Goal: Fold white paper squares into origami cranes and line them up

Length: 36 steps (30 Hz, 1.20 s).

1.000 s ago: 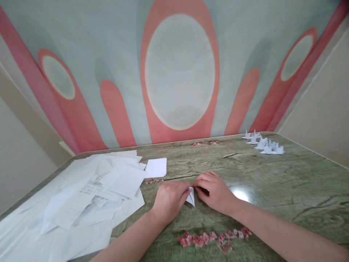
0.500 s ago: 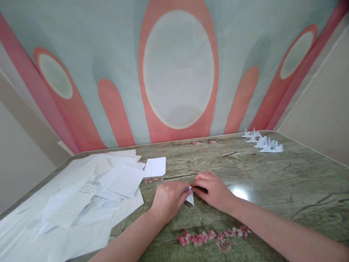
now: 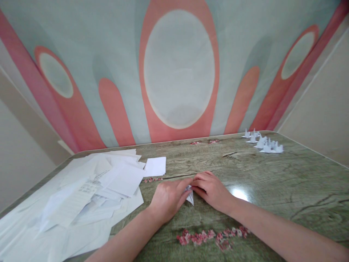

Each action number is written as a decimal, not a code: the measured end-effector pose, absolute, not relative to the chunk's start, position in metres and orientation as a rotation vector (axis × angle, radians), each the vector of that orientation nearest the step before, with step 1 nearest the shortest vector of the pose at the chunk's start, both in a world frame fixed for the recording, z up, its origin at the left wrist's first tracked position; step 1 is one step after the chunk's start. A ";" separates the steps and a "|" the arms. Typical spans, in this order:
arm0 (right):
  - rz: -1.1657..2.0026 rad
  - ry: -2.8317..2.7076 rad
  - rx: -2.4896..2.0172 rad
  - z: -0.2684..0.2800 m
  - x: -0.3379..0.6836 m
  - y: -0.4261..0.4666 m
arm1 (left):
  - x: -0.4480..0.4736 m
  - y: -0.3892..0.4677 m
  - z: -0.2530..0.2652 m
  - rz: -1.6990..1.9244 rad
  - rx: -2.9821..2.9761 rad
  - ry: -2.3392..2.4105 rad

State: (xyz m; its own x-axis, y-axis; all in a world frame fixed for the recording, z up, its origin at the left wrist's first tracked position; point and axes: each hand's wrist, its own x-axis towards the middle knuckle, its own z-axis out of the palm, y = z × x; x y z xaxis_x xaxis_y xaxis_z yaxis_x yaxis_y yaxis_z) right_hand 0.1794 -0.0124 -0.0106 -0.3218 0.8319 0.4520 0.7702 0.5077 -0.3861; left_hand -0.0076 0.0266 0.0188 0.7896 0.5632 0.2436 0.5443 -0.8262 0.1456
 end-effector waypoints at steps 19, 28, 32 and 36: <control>0.106 -2.164 -1.289 -0.013 0.182 -0.011 | -0.009 0.026 0.020 0.389 2.962 0.804; 0.081 -2.153 -1.281 -0.015 0.184 -0.012 | 0.000 0.021 0.026 0.235 2.895 1.056; 0.092 -2.159 -1.278 -0.014 0.184 -0.011 | 0.001 0.019 0.027 0.215 2.909 1.067; 0.116 -2.158 -1.277 -0.013 0.183 -0.012 | 0.000 0.019 0.023 0.198 2.953 1.014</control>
